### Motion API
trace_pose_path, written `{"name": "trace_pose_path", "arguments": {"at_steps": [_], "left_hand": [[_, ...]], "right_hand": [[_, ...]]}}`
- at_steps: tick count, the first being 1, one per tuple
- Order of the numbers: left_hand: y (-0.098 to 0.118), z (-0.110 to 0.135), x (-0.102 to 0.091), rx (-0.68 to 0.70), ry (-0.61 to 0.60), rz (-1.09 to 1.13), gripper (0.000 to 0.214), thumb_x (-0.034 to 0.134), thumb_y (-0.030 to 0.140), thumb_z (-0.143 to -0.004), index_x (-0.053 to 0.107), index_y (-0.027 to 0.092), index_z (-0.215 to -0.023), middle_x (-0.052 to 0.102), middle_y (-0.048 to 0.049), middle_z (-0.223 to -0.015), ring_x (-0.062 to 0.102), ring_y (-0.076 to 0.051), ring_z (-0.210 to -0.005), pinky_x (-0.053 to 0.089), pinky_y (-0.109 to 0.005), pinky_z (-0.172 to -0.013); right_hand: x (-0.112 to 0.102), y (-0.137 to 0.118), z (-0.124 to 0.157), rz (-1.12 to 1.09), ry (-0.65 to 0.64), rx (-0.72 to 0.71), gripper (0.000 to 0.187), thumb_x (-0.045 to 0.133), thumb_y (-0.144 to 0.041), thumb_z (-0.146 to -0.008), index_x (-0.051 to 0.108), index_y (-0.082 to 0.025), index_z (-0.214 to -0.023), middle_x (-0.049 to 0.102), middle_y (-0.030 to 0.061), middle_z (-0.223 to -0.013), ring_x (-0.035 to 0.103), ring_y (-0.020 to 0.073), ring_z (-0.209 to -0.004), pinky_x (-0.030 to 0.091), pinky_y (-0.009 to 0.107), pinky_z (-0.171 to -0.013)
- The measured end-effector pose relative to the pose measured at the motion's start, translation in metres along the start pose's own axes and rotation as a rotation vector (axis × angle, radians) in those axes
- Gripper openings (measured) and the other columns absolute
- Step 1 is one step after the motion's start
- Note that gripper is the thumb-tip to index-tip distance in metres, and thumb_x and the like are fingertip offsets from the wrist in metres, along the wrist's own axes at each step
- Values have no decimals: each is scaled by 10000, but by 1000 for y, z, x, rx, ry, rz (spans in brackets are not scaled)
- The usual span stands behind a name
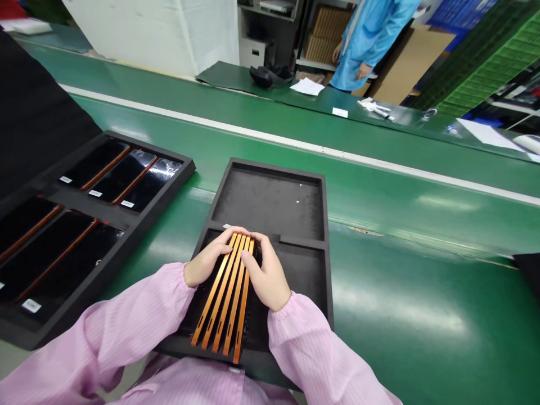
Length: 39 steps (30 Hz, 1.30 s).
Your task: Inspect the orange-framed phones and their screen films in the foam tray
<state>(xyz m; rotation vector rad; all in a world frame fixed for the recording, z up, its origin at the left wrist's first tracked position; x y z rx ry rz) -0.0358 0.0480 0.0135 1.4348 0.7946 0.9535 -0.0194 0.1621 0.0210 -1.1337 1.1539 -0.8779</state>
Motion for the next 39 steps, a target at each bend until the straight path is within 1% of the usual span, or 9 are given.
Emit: {"name": "trace_pose_path", "arguments": {"at_steps": [6, 12, 16, 19, 23, 27, 30, 35, 39], "left_hand": [[-3, 0, 0, -9, -5, -1, 419, 388, 217, -767, 498, 185, -1169, 568, -55, -1240, 511, -256, -1175, 356, -399, -1055], [-1, 0, 0, -8, -8, -22, 440, 397, 200, -752, 512, 177, -1175, 574, -57, -1238, 511, -256, -1177, 358, -396, -1063], [-3, 1, -1, -6, -3, -7, 416, 393, 216, -800, 514, 188, -1198, 574, -55, -1255, 494, -262, -1232, 341, -402, -1094], [-2, 1, -1, -8, 10, -9, 346, 363, 275, -898, 526, 190, -1191, 573, -57, -1268, 493, -252, -1248, 334, -381, -1106], [2, 0, 3, -6, 6, -117, 321, 355, 333, -963, 528, 193, -1194, 574, -54, -1265, 492, -228, -1251, 319, -335, -1113], [4, 0, 6, 12, -27, -161, 324, 362, 315, -957, 530, 189, -1203, 568, -56, -1284, 490, -231, -1250, 322, -337, -1102], [7, 1, 6, 38, -50, -162, 344, 380, 292, -927, 549, 180, -1205, 569, -62, -1308, 495, -245, -1241, 327, -355, -1090], [13, 3, 4, 120, -57, -127, 392, 413, 265, -859, 588, 173, -1197, 605, -56, -1292, 527, -256, -1211, 353, -364, -1065], [19, 9, 1, 247, -39, -123, 414, 444, 261, -829, 603, 179, -1202, 632, -56, -1260, 556, -257, -1177, 377, -376, -1054]], "right_hand": [[-2, 3, 2, -47, -3, 22, 332, 493, -408, -938, 495, -235, -1222, 584, 69, -1281, 543, 220, -1219, 416, 420, -1072], [-9, 3, -2, -122, 48, 40, 288, 432, -411, -961, 596, -231, -1115, 636, 29, -1178, 566, 199, -1158, 412, 367, -1061], [-12, 6, -4, -119, 61, 64, 271, 453, -379, -950, 618, -222, -1097, 647, 26, -1171, 570, 196, -1152, 406, 353, -1058], [-13, 5, -4, -119, 75, 66, 269, 459, -387, -949, 621, -221, -1086, 649, 27, -1160, 574, 198, -1140, 409, 348, -1044], [-13, 5, -2, -139, 109, 75, 264, 465, -410, -946, 606, -218, -1061, 647, 30, -1119, 588, 200, -1075, 437, 339, -983], [-16, 3, 0, -82, 177, 55, 244, 462, -399, -947, 615, -217, -1002, 646, 19, -1016, 592, 185, -970, 456, 314, -893], [-17, 1, 1, -75, 192, 47, 238, 462, -388, -951, 622, -212, -953, 648, 12, -941, 592, 172, -882, 457, 303, -826], [-22, -11, 5, -61, 184, -42, 207, 470, -348, -959, 634, -221, -960, 649, 6, -922, 598, 162, -852, 450, 296, -795], [-22, -25, 11, -19, 158, -179, 197, 469, -323, -970, 643, -236, -1005, 633, 21, -987, 594, 180, -946, 439, 325, -867]]}}
Point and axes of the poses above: each hand's wrist, its own z-axis away from the middle knuckle, its own x-axis out of the palm, y = z × x, the point moved 8 cm from there along -z, towards the middle knuckle
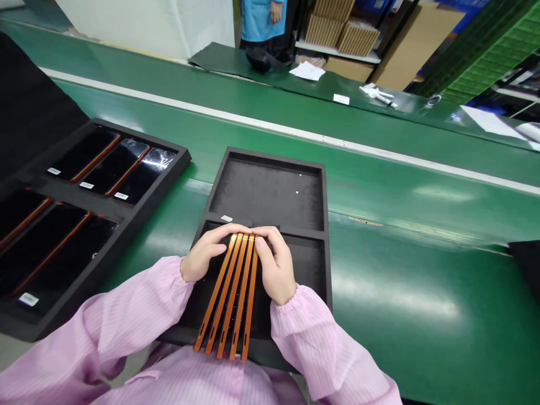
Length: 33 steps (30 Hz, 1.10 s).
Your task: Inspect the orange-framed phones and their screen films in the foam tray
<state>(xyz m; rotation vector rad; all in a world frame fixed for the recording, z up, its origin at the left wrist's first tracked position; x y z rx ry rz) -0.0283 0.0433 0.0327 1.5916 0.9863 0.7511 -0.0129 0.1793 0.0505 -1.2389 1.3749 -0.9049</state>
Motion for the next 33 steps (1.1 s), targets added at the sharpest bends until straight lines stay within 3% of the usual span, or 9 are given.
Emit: {"name": "trace_pose_path", "arguments": {"at_steps": [6, 15, 19, 26, 33], "left_hand": [[24, 7, 1, 236, 10, -86, 411, 451, 384, -902, 608, 198, -1233, 641, -81, -1254, 582, -258, -1149, 409, -390, -1035], [41, 11, 3, 335, 43, -147, 430, 448, 423, -912, 606, 185, -1233, 661, -91, -1200, 594, -247, -1150, 428, -372, -1027], [37, 10, 4, 276, 28, -181, 423, 436, 379, -908, 583, 194, -1259, 638, -86, -1248, 578, -243, -1168, 416, -372, -1034], [5, 4, 2, -17, 46, -182, 438, 423, 208, -814, 581, 190, -1222, 632, -69, -1241, 572, -239, -1159, 414, -388, -1028], [4, 4, 1, -44, 51, -180, 455, 427, 182, -774, 585, 166, -1201, 643, -70, -1218, 576, -228, -1154, 419, -373, -1022]], "right_hand": [[1, -16, 4, -55, -52, -153, 207, 487, -288, -961, 648, -274, -1091, 610, 44, -1095, 577, 217, -1044, 439, 387, -923], [5, -22, 10, -46, -120, -188, 291, 550, -303, -892, 610, -259, -1174, 564, 80, -1175, 548, 273, -1124, 435, 463, -972], [5, -16, 9, -29, -106, -126, 301, 564, -270, -855, 584, -248, -1155, 555, 75, -1178, 545, 269, -1122, 441, 459, -972], [9, 13, 2, -44, -96, 161, 285, 496, -165, -831, 567, -232, -1099, 632, 33, -1094, 598, 218, -1042, 466, 385, -912], [10, 14, 2, -33, -87, 177, 209, 502, -228, -874, 569, -220, -1071, 635, 34, -1062, 601, 194, -968, 472, 369, -899]]}}
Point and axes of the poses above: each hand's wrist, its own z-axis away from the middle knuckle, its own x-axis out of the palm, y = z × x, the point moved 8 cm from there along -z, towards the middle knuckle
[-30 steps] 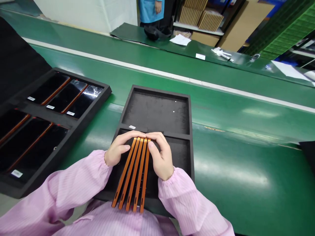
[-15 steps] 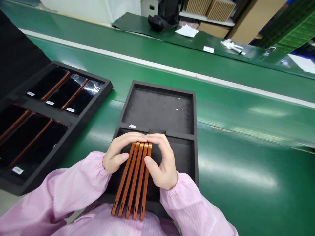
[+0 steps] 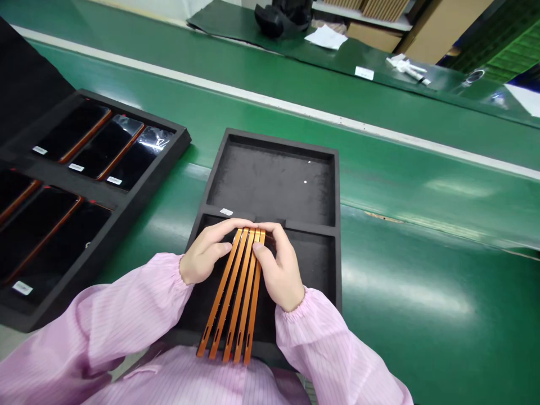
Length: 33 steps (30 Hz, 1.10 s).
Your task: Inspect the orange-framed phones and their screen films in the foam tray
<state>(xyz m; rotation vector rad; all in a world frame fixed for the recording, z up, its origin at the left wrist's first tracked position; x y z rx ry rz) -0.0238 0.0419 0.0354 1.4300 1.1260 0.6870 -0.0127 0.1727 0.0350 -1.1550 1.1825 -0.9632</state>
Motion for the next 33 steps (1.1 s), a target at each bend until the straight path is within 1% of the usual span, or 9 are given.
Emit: {"name": "trace_pose_path", "arguments": {"at_steps": [3, 7, 11, 16, 21, 24, 26, 30, 33], "left_hand": [[7, 1, -2, 74, 12, -37, 433, 439, 227, -801, 582, 170, -1205, 651, -79, -1198, 595, -238, -1120, 442, -384, -989], [17, 4, -5, 171, 34, -69, 420, 445, 281, -822, 591, 198, -1207, 657, -83, -1205, 611, -247, -1088, 461, -399, -955], [26, 7, -7, 250, 64, -85, 421, 434, 322, -843, 593, 199, -1213, 663, -93, -1210, 615, -258, -1102, 465, -421, -963], [37, 9, -10, 316, 103, -80, 413, 422, 371, -884, 611, 184, -1200, 683, -102, -1179, 635, -252, -1078, 476, -409, -957], [44, 11, -11, 343, 123, -54, 422, 405, 391, -898, 620, 168, -1184, 689, -105, -1161, 640, -250, -1072, 478, -403, -959], [40, 10, -9, 316, 104, -38, 422, 408, 387, -891, 622, 161, -1176, 685, -101, -1158, 632, -249, -1079, 469, -399, -968], [32, 9, -7, 261, 73, -32, 419, 412, 370, -883, 611, 171, -1194, 674, -95, -1183, 618, -254, -1102, 453, -406, -983], [12, 3, -3, 103, 21, 24, 424, 413, 287, -850, 603, 196, -1217, 649, -69, -1243, 595, -253, -1133, 434, -400, -995], [-4, -1, 0, -73, -8, 110, 446, 386, 200, -819, 619, 195, -1198, 652, -46, -1246, 584, -245, -1154, 419, -395, -1019]], "right_hand": [[2, -4, 1, 38, -25, -31, 243, 547, -249, -866, 544, -221, -1107, 613, 48, -1096, 595, 208, -988, 470, 392, -914], [7, -15, 3, 57, -114, -133, 426, 604, -216, -789, 480, -232, -1197, 542, 69, -1188, 563, 232, -1070, 452, 425, -963], [11, -23, 8, 44, -185, -203, 523, 608, -226, -754, 433, -235, -1246, 477, 89, -1252, 520, 255, -1142, 430, 448, -1006], [13, -26, 12, 36, -232, -217, 593, 605, -219, -723, 406, -240, -1281, 430, 99, -1297, 455, 289, -1234, 387, 479, -1059], [14, -29, 17, 30, -230, -223, 634, 608, -221, -708, 391, -258, -1302, 392, 99, -1324, 425, 303, -1264, 360, 498, -1085], [13, -28, 17, 40, -226, -212, 654, 617, -223, -700, 389, -260, -1312, 397, 102, -1333, 420, 312, -1269, 359, 508, -1086], [11, -24, 15, 24, -220, -174, 631, 617, -220, -715, 397, -260, -1305, 425, 101, -1324, 448, 303, -1244, 389, 495, -1061], [7, -3, 7, -135, -198, 17, 508, 564, -211, -746, 458, -261, -1240, 532, 69, -1220, 553, 254, -1094, 481, 424, -934], [3, 14, 4, -237, -128, 176, 419, 473, -213, -752, 527, -252, -1165, 603, 46, -1081, 594, 237, -984, 501, 402, -849]]}}
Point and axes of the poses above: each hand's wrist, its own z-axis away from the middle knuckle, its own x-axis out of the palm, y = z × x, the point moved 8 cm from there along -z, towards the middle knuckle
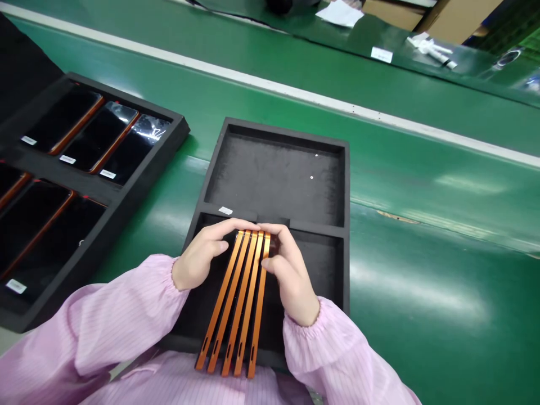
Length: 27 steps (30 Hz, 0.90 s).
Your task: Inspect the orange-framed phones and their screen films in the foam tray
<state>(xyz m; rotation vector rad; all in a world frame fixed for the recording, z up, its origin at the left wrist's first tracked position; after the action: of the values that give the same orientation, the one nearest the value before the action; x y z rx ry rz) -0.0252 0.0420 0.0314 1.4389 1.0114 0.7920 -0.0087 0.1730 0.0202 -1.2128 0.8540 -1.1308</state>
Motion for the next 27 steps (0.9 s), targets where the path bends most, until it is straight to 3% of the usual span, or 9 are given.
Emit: {"name": "trace_pose_path", "arguments": {"at_steps": [2, 5, 17, 27], "left_hand": [[-6, -2, 1, -77, -10, 38, 455, 361, 174, -817, 626, 192, -1187, 653, -37, -1248, 573, -246, -1175, 406, -399, -1039], [-7, -3, 1, -87, 1, 61, 445, 355, 175, -818, 633, 184, -1166, 652, -32, -1252, 561, -248, -1191, 393, -397, -1056], [-24, -6, 1, -178, 68, 260, 384, 379, 194, -826, 664, 154, -1080, 676, -51, -1189, 546, -250, -1217, 360, -402, -1104], [-28, -5, -6, -224, 154, 265, 359, 376, 241, -835, 687, 161, -995, 705, -42, -1109, 582, -253, -1159, 380, -427, -1097]], "right_hand": [[-4, 5, -2, -8, 58, 56, 384, 439, -219, -763, 556, -245, -1128, 626, 44, -1055, 602, 242, -979, 501, 402, -833], [-5, 6, -3, -18, 90, 73, 360, 431, -226, -771, 579, -234, -1099, 640, 47, -1106, 589, 256, -1068, 497, 404, -858], [-6, 7, -6, -8, 75, 19, 340, 439, -220, -817, 597, -227, -1119, 624, 38, -1216, 547, 252, -1194, 433, 434, -1022], [-2, 8, -7, 13, 64, -25, 340, 409, -211, -857, 597, -244, -1139, 621, 30, -1219, 533, 238, -1221, 392, 440, -1085]]}}
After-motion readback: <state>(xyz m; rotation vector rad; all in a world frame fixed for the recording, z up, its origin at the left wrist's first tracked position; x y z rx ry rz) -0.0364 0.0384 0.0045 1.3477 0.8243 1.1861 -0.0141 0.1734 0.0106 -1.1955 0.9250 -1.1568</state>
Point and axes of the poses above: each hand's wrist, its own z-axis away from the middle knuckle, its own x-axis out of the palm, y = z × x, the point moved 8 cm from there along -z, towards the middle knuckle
